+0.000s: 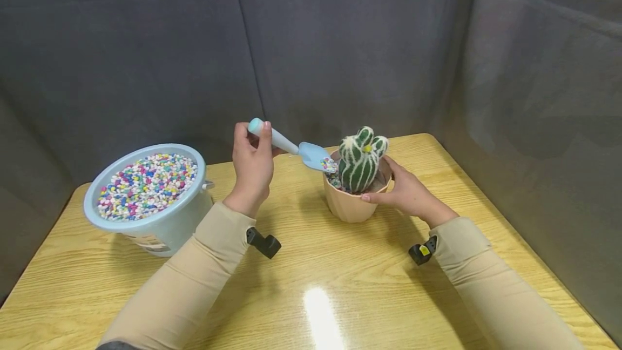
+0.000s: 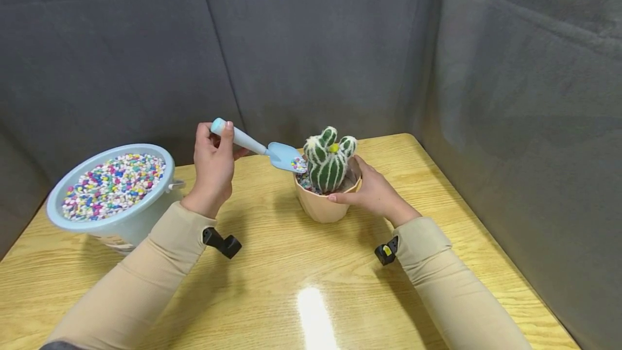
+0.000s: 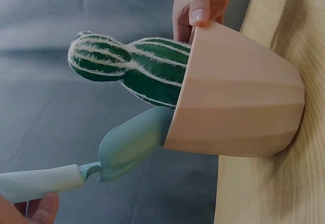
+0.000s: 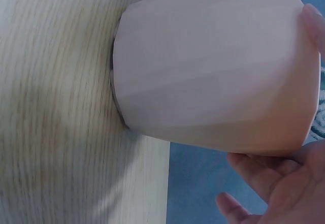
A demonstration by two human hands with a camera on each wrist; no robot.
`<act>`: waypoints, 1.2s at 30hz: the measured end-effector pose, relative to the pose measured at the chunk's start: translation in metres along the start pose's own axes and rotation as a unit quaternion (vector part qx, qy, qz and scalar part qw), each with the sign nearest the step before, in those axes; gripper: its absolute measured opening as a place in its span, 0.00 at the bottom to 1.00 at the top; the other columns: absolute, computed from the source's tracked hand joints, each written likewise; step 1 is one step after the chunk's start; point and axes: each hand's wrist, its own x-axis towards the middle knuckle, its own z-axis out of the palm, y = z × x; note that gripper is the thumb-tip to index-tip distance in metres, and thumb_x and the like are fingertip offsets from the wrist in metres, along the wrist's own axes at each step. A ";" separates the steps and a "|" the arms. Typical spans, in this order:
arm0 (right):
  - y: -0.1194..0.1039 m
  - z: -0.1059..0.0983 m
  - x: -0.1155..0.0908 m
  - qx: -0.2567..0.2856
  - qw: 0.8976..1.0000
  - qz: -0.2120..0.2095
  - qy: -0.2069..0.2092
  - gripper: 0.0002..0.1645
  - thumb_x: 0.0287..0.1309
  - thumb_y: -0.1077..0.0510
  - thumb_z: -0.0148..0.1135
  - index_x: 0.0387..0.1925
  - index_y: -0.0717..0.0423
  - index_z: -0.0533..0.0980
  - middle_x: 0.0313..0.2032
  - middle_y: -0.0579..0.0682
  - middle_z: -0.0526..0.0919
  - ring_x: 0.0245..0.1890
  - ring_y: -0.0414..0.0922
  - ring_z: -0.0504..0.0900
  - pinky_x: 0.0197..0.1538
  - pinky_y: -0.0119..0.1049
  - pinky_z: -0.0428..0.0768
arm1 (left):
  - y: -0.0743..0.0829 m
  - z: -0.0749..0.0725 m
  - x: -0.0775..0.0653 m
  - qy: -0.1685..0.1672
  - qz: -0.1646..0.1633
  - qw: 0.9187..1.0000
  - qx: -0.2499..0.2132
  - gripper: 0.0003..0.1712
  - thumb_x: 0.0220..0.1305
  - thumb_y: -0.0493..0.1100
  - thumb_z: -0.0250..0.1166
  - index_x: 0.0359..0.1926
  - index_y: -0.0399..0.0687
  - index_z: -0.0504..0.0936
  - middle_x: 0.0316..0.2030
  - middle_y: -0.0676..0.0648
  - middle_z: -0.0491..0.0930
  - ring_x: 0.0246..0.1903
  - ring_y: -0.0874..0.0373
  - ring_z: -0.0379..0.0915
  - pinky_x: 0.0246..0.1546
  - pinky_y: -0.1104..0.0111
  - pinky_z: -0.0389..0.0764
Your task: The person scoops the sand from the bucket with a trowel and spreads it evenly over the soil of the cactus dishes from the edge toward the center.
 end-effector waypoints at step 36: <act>-0.010 0.009 -0.008 0.028 1.000 -0.006 0.001 0.78 0.54 0.39 0.78 0.78 0.71 0.32 0.78 0.72 0.44 0.78 0.66 0.45 0.77 0.65 0.49 | 0.010 -0.018 -0.003 0.043 -0.011 0.998 -0.038 0.08 0.82 0.42 0.53 0.50 0.42 0.66 0.47 0.45 0.71 0.50 0.55 0.72 0.53 0.56 0.85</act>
